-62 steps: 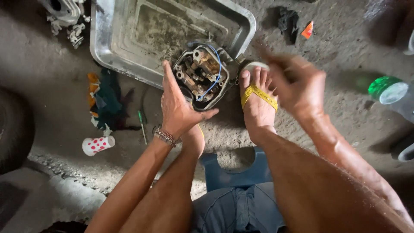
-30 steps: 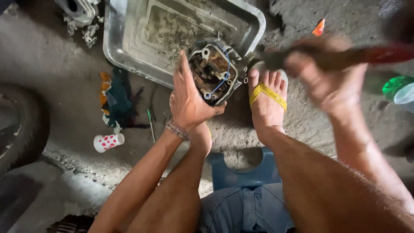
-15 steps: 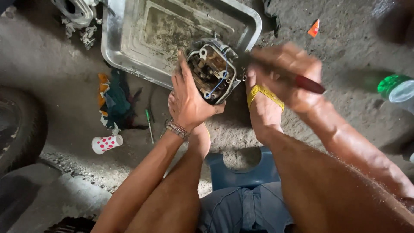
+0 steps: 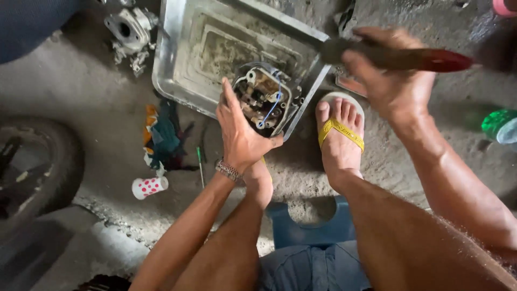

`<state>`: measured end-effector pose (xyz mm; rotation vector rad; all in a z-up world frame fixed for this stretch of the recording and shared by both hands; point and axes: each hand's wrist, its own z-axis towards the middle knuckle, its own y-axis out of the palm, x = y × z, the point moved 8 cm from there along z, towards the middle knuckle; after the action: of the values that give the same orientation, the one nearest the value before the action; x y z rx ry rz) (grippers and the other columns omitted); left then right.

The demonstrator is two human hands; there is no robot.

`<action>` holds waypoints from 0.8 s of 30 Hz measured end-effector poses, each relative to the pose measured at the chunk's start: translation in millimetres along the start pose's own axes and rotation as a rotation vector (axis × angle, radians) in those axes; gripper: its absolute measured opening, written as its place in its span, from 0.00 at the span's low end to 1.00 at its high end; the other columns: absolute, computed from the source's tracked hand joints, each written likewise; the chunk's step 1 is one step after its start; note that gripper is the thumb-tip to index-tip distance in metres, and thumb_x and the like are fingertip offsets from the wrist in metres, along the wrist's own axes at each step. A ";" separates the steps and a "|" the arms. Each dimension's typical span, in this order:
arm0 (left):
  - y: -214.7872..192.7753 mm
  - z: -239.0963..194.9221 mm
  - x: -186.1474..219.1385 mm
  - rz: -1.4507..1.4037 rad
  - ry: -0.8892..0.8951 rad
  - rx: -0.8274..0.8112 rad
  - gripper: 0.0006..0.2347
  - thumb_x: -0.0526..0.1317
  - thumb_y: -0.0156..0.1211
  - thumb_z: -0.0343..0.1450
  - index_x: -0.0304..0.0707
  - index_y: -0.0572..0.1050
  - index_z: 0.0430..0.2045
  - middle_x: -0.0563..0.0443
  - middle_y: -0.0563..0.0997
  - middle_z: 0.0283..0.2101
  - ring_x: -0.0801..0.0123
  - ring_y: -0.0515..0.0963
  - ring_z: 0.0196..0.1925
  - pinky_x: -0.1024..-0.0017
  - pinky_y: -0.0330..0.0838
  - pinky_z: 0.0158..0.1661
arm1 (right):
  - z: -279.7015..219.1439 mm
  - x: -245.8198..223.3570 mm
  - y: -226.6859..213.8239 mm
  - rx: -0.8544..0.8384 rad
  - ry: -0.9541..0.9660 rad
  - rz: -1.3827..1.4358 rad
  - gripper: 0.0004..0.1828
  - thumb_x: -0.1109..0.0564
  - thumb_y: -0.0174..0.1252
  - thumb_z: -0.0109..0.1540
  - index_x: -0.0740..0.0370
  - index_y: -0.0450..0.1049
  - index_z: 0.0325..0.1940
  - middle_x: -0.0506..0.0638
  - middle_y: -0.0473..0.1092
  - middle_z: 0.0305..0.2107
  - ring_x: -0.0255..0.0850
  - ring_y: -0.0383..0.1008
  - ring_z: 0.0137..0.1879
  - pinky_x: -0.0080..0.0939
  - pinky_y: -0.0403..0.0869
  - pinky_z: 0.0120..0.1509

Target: Scrubbing and scraping a motorcycle cylinder block to remove debris and old gasket material in a cleaning tray.

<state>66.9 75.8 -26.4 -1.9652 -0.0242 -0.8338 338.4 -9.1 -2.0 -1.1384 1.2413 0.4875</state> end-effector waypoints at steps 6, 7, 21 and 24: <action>-4.0 4.6 -8.7 -0.032 -0.099 -0.003 0.68 0.41 0.84 0.44 0.38 0.32 0.76 0.16 0.55 0.66 0.20 0.54 0.68 0.28 0.50 0.62 | -7.7 -13.5 67.3 -0.119 -0.227 0.392 0.12 0.65 0.75 0.59 0.73 0.81 0.44 0.67 0.77 0.33 0.60 0.78 0.41 0.48 0.75 0.51; -1.6 2.4 -9.0 -0.030 -0.102 -0.004 0.68 0.41 0.84 0.44 0.38 0.32 0.76 0.16 0.55 0.66 0.20 0.54 0.68 0.28 0.50 0.62 | -3.0 -5.1 67.7 -0.121 -0.225 0.394 0.12 0.65 0.75 0.59 0.73 0.81 0.44 0.67 0.77 0.33 0.60 0.78 0.41 0.48 0.75 0.51; 6.5 -17.5 -16.0 0.068 -0.001 0.180 0.58 0.80 0.46 0.59 0.41 0.35 0.76 0.21 0.58 0.71 0.34 0.61 0.70 0.40 0.57 0.66 | -21.8 -31.4 83.7 -0.444 -0.479 -0.084 0.13 0.64 0.66 0.68 0.69 0.75 0.56 0.59 0.75 0.45 0.40 0.78 0.29 0.38 0.83 0.31; 10.2 -18.1 -13.7 0.135 -0.015 0.192 0.58 0.81 0.44 0.58 0.40 0.36 0.76 0.22 0.58 0.71 0.32 0.61 0.69 0.39 0.66 0.60 | 3.6 -10.7 70.1 -0.188 -0.622 -0.456 0.11 0.69 0.55 0.73 0.64 0.82 0.52 0.54 0.82 0.43 0.43 0.82 0.39 0.36 0.80 0.34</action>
<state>50.2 60.5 -36.5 -1.7718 0.0185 -0.7023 279.6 25.7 -21.1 -1.2529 0.3874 0.5579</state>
